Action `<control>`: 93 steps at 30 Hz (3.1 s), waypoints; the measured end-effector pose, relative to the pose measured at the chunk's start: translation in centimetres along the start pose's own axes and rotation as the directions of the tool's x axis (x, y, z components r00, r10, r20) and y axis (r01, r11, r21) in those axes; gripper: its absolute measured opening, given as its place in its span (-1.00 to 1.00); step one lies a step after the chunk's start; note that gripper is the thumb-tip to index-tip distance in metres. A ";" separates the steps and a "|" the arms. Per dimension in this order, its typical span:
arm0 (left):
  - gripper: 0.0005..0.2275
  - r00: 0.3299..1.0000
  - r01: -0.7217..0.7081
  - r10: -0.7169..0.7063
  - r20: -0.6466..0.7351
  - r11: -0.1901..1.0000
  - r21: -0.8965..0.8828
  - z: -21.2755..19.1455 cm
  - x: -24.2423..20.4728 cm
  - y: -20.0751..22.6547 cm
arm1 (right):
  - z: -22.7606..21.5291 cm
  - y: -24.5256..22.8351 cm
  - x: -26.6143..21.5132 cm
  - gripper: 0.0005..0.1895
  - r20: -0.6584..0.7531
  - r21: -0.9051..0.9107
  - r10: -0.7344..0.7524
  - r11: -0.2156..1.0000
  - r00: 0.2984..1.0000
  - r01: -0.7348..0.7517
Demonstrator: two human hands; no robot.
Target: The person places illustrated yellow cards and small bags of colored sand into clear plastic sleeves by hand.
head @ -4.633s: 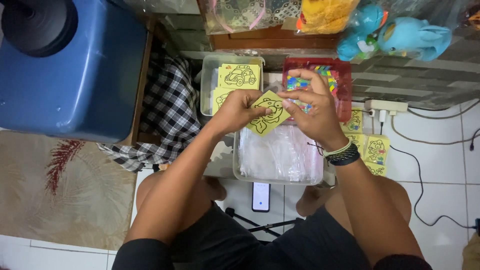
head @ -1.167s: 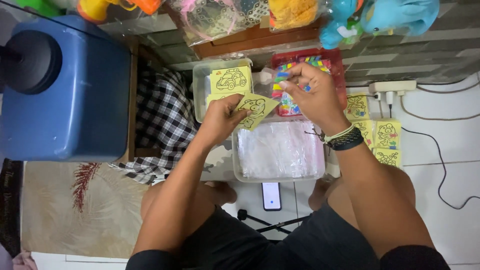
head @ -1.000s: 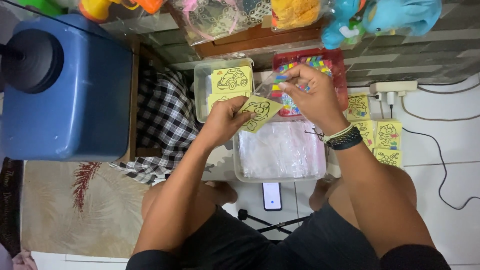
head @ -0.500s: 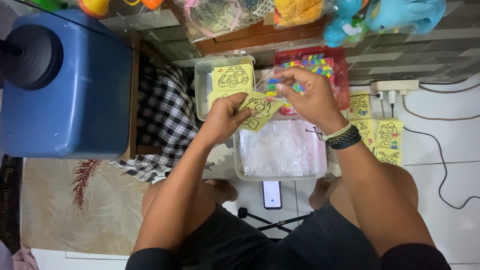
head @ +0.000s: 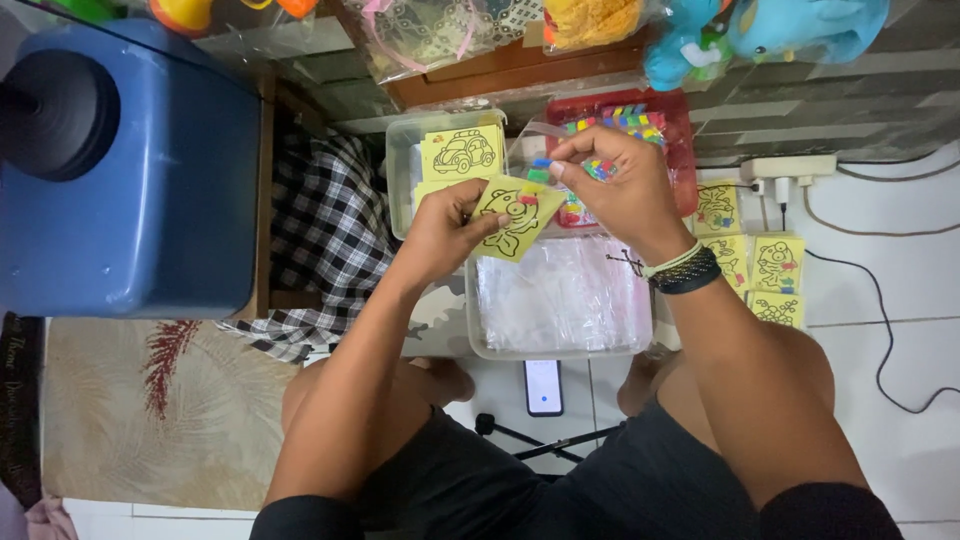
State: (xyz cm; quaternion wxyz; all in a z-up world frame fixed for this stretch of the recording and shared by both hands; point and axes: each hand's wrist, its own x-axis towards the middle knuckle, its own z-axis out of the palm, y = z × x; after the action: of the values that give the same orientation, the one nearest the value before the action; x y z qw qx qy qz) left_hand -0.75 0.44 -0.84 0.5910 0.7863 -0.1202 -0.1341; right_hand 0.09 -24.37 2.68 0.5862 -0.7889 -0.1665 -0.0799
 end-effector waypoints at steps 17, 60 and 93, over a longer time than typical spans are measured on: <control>-0.86 1.000 -0.018 0.019 0.002 0.998 -0.061 0.1 -0.3 1.6 | 0.1 -1.7 0.4 -0.87 0.087 -0.261 -0.211 0.938 0.974 0.227; -0.85 0.911 -0.202 0.180 -0.372 0.979 -0.021 -5.0 -1.6 2.8 | 6.0 10.0 1.6 -0.88 0.284 -0.639 -0.181 0.696 0.942 0.327; -0.82 0.851 -0.318 0.301 -0.430 0.947 0.035 -5.6 -1.0 2.8 | 14.1 7.0 2.5 -0.74 0.341 -0.557 -0.027 0.800 0.940 0.225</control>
State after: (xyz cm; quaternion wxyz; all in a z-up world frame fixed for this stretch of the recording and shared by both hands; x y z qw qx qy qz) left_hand 0.20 5.09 3.38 0.6313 0.7554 -0.1094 0.1372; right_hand 3.99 -12.34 -7.04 0.2720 -0.9204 -0.2780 -0.0395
